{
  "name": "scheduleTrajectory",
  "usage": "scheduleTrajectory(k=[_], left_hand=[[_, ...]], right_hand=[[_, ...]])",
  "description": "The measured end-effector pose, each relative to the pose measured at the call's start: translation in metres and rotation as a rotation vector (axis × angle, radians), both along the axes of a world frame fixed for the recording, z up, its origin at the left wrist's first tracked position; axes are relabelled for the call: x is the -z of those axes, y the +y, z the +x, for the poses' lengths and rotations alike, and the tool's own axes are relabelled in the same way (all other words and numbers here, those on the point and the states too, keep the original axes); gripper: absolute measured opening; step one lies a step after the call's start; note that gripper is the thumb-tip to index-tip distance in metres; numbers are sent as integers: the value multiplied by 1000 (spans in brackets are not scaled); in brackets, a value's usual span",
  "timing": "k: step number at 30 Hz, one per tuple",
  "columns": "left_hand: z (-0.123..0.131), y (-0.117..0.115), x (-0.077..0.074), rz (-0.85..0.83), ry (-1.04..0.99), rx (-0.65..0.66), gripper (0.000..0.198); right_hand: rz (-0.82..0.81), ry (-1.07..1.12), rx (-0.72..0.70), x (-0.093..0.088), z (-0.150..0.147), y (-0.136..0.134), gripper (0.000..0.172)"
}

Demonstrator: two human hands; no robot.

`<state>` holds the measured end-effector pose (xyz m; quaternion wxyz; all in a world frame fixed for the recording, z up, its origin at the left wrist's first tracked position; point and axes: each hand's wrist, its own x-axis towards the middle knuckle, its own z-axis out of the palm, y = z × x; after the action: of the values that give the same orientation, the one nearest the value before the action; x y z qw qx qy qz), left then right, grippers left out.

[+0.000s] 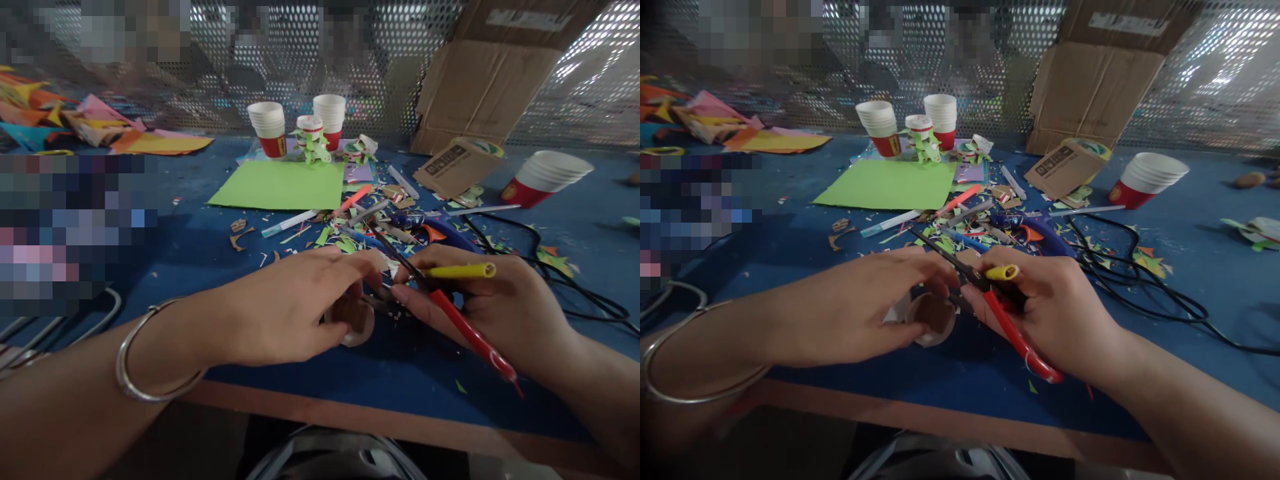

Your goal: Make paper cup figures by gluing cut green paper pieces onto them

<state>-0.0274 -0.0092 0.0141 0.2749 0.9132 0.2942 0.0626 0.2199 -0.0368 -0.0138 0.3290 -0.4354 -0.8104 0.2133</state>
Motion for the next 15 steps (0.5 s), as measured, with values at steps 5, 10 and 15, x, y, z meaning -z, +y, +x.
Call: scheduleTrajectory(k=[5,10,15], left_hand=[[-5,-4,-3,67,-19,-30,44],[-5,1,-6,146,-54,-102,34],[6,20,6,282,-93,-216,17]], right_hand=[[-6,34,53,-1,1,3,11],[-10,53,170,-3,4,10,17],[-35,84,276,0,8,14,23]])
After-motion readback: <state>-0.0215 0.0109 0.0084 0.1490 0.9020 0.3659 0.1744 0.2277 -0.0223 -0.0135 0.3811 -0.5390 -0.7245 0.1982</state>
